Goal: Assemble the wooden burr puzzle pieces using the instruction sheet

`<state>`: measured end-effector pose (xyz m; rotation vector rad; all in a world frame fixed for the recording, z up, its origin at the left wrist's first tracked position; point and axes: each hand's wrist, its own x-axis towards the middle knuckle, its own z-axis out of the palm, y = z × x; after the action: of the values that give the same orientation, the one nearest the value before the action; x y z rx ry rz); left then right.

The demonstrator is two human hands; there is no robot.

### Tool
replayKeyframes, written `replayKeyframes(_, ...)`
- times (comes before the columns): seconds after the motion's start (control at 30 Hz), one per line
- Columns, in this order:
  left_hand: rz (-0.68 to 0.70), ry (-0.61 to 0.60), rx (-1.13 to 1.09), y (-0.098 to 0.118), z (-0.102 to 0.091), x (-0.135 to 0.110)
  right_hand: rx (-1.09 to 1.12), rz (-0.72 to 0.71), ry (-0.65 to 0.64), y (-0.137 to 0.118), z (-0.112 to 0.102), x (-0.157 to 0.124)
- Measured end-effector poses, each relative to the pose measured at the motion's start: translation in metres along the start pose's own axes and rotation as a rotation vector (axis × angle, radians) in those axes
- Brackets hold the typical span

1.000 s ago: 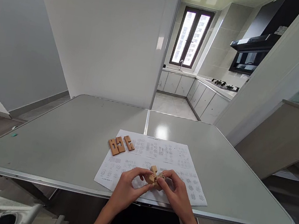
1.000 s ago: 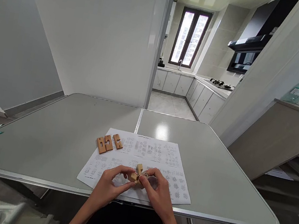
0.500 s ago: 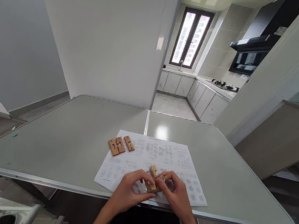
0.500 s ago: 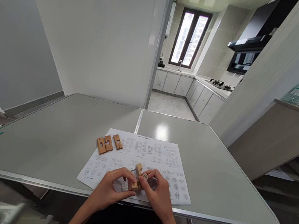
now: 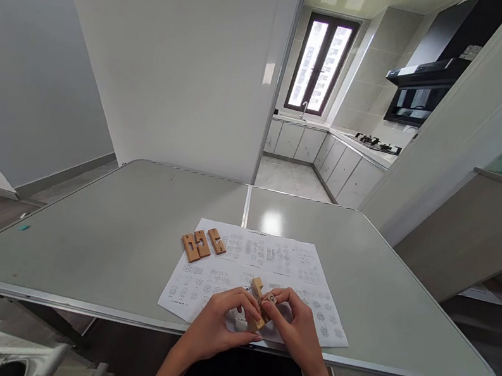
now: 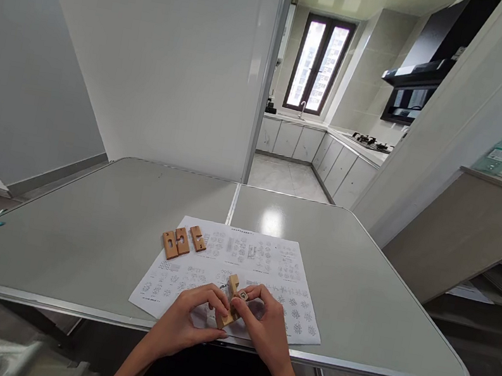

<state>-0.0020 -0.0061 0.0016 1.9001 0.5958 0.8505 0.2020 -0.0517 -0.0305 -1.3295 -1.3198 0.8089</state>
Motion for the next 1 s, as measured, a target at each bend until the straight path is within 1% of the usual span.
replayKeyframes(0.37,-0.054,-0.081,-0.053,0.0,0.0,0.0,-0.059,-0.033,0.06,-0.002,-0.001,-0.001)
replayKeyframes(0.47,-0.065,-0.1,-0.078,0.0,0.001,0.0,-0.048,-0.036,0.033,-0.005,-0.001,-0.002)
replayKeyframes(0.53,-0.076,-0.104,-0.065,-0.001,0.002,0.0,-0.044,-0.048,0.018,-0.006,-0.001,-0.002)
replayKeyframes(0.7,-0.102,-0.104,-0.005,-0.001,0.002,0.0,-0.074,-0.047,0.039,-0.005,-0.001,-0.003)
replayKeyframes(0.77,-0.119,-0.104,-0.009,-0.001,0.002,0.0,-0.071,-0.05,0.018,-0.006,-0.002,-0.003)
replayKeyframes(0.93,-0.132,-0.096,-0.032,-0.001,0.002,0.0,-0.018,-0.119,-0.147,-0.016,-0.005,-0.003)
replayKeyframes(1.0,-0.137,-0.088,-0.034,-0.001,0.002,0.0,-0.008,-0.116,-0.174,-0.018,-0.005,-0.003)
